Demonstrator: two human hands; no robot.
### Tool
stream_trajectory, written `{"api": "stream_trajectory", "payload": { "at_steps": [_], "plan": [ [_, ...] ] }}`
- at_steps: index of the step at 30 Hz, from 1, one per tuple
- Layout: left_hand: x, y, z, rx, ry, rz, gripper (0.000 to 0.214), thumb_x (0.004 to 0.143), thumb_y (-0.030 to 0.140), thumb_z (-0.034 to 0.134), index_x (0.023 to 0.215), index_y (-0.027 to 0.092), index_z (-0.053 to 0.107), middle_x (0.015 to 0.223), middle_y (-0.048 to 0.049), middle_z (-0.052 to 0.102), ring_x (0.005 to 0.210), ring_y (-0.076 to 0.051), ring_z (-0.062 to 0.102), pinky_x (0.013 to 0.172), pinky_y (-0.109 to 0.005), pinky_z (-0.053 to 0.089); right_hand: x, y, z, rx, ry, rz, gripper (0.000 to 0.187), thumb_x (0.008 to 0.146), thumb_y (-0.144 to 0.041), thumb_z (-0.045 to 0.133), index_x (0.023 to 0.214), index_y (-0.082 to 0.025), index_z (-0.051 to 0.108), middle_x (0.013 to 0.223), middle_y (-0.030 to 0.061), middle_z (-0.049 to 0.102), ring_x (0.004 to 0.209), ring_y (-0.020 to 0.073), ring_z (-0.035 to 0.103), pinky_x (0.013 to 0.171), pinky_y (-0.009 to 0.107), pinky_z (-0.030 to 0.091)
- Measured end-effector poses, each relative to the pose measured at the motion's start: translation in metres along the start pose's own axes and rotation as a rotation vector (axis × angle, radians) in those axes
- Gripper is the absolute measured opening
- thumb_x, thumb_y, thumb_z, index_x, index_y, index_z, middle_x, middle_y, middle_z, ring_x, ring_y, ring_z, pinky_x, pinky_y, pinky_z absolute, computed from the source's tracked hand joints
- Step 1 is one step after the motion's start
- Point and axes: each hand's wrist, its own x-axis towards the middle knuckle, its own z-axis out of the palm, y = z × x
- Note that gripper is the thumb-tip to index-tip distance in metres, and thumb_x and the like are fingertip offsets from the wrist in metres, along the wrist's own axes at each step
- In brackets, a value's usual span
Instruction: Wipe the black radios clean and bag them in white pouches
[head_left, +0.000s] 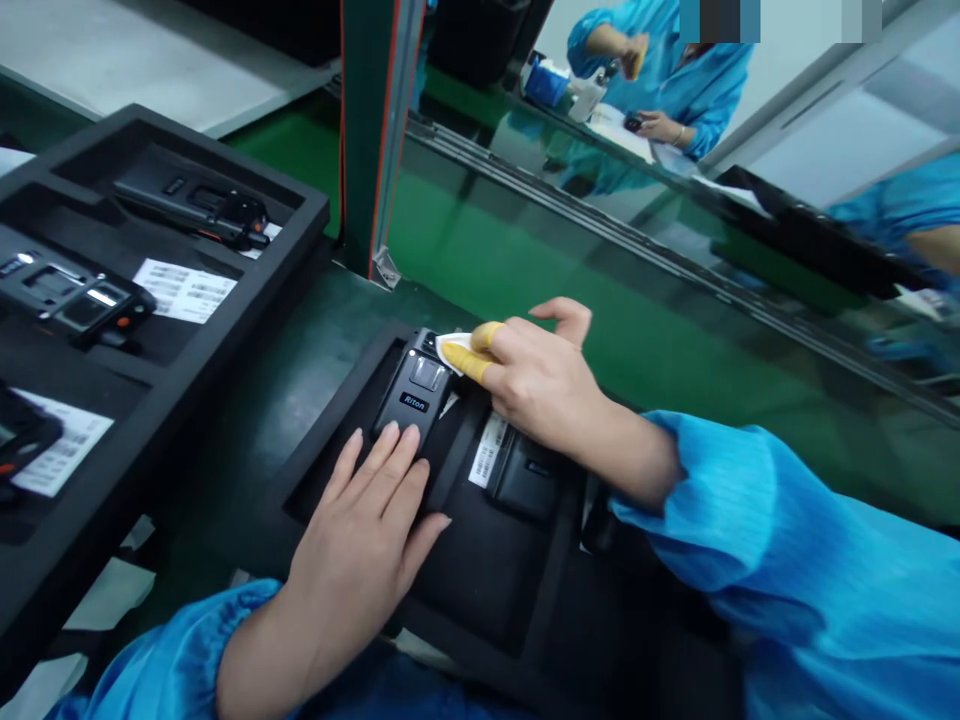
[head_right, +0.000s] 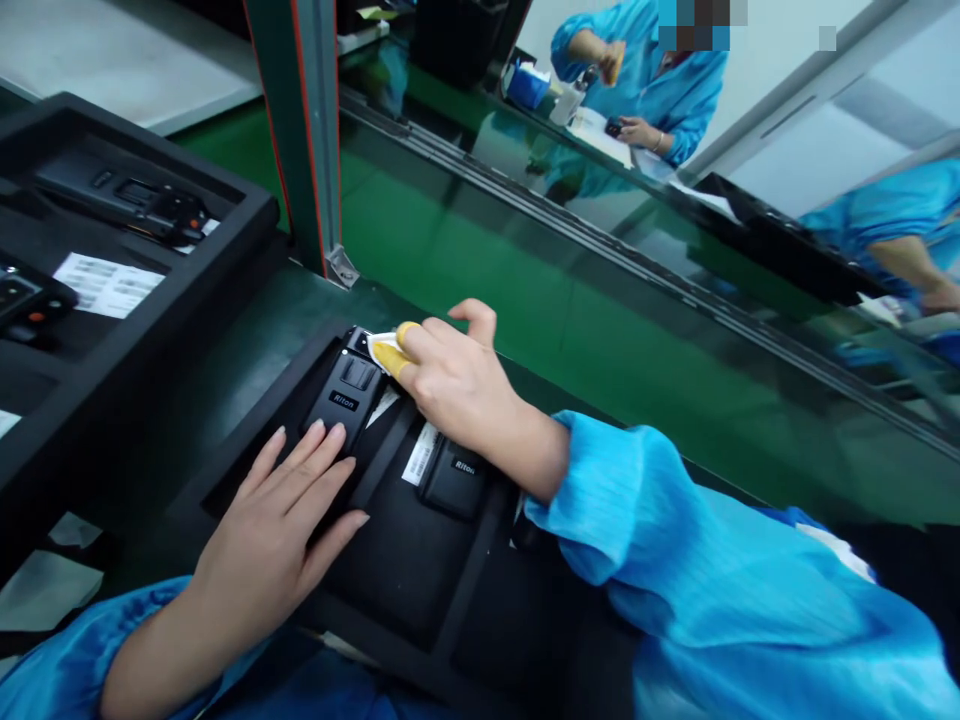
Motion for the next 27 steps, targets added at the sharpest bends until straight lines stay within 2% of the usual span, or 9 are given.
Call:
{"api": "stream_trajectory", "payload": {
  "at_steps": [3, 7, 10, 14, 16, 19, 21, 24, 27],
  "plan": [
    [-0.001, 0.000, 0.001, -0.014, 0.013, -0.003, 0.027, 0.095, 0.027, 0.047, 0.106, 0.010, 0.064, 0.124, -0.0151, 0.065, 0.118, -0.029, 0.060, 0.104, -0.049, 0.045, -0.001, 0.000, -0.003, 0.004, -0.037, 0.038, 0.043, 0.097, -0.014, 0.033, 0.075, -0.022, 0.069, 0.075, -0.0011, 0.061, 0.072, 0.0110, 0.044, 0.088, 0.039, 0.017],
    [-0.001, 0.000, 0.002, -0.016, 0.013, -0.012, 0.027, 0.095, 0.028, 0.048, 0.106, 0.010, 0.065, 0.124, -0.0149, 0.065, 0.118, -0.029, 0.060, 0.106, -0.049, 0.042, 0.012, -0.009, -0.006, 0.096, -0.111, 0.056, 0.047, 0.099, -0.017, 0.026, 0.087, -0.024, 0.070, 0.077, -0.0011, 0.062, 0.073, 0.0106, 0.045, 0.088, 0.040, 0.018],
    [-0.002, 0.000, 0.002, -0.020, 0.007, -0.018, 0.027, 0.095, 0.028, 0.047, 0.106, 0.010, 0.065, 0.124, -0.0144, 0.065, 0.119, -0.029, 0.059, 0.106, -0.048, 0.041, 0.010, -0.009, -0.007, 0.098, -0.181, 0.061, 0.048, 0.099, -0.016, 0.024, 0.089, -0.025, 0.070, 0.078, -0.0021, 0.062, 0.074, 0.0102, 0.045, 0.090, 0.039, 0.020],
    [-0.002, 0.000, 0.002, -0.029, -0.020, -0.024, 0.028, 0.095, 0.029, 0.047, 0.107, 0.012, 0.065, 0.126, -0.0130, 0.064, 0.122, -0.027, 0.057, 0.108, -0.047, 0.039, -0.005, -0.001, -0.009, 0.002, -0.080, -0.006, 0.045, 0.098, -0.013, 0.029, 0.078, -0.022, 0.069, 0.078, -0.0023, 0.062, 0.072, 0.0098, 0.045, 0.090, 0.039, 0.018],
    [-0.002, 0.000, 0.002, -0.030, -0.017, -0.025, 0.028, 0.095, 0.029, 0.047, 0.107, 0.012, 0.065, 0.126, -0.0131, 0.064, 0.122, -0.027, 0.057, 0.108, -0.046, 0.039, -0.003, 0.000, -0.009, 0.001, -0.091, -0.006, 0.045, 0.098, -0.013, 0.029, 0.081, -0.022, 0.070, 0.078, -0.0022, 0.061, 0.073, 0.0099, 0.044, 0.090, 0.039, 0.017],
    [-0.003, 0.001, 0.003, -0.021, -0.008, -0.024, 0.027, 0.095, 0.028, 0.048, 0.106, 0.010, 0.065, 0.126, -0.0143, 0.064, 0.121, -0.028, 0.058, 0.107, -0.047, 0.039, 0.013, -0.006, -0.007, 0.078, -0.231, 0.064, 0.044, 0.099, -0.016, 0.027, 0.093, -0.025, 0.069, 0.081, -0.0020, 0.059, 0.077, 0.0111, 0.045, 0.092, 0.039, 0.018],
    [-0.003, 0.001, 0.003, -0.010, -0.008, -0.020, 0.027, 0.095, 0.028, 0.048, 0.107, 0.010, 0.065, 0.126, -0.0149, 0.064, 0.121, -0.029, 0.058, 0.107, -0.048, 0.038, 0.025, -0.010, -0.004, 0.125, -0.289, 0.122, 0.044, 0.099, -0.017, 0.027, 0.091, -0.026, 0.069, 0.084, -0.0019, 0.057, 0.081, 0.0122, 0.045, 0.095, 0.041, 0.020],
    [-0.002, 0.002, 0.002, -0.002, -0.015, -0.018, 0.028, 0.095, 0.028, 0.047, 0.107, 0.010, 0.065, 0.126, -0.0146, 0.064, 0.121, -0.028, 0.058, 0.108, -0.048, 0.037, 0.031, -0.013, 0.000, 0.137, -0.310, 0.186, 0.044, 0.097, -0.016, 0.027, 0.083, -0.026, 0.067, 0.084, -0.0019, 0.056, 0.084, 0.0134, 0.045, 0.096, 0.042, 0.022],
    [-0.001, 0.001, 0.002, -0.008, -0.016, -0.023, 0.028, 0.095, 0.028, 0.047, 0.106, 0.010, 0.065, 0.126, -0.0138, 0.064, 0.121, -0.028, 0.058, 0.109, -0.047, 0.036, 0.020, -0.013, 0.002, 0.090, -0.277, 0.209, 0.047, 0.097, -0.015, 0.025, 0.083, -0.024, 0.069, 0.085, -0.0009, 0.059, 0.081, 0.0127, 0.046, 0.092, 0.041, 0.019]
  ]
}}
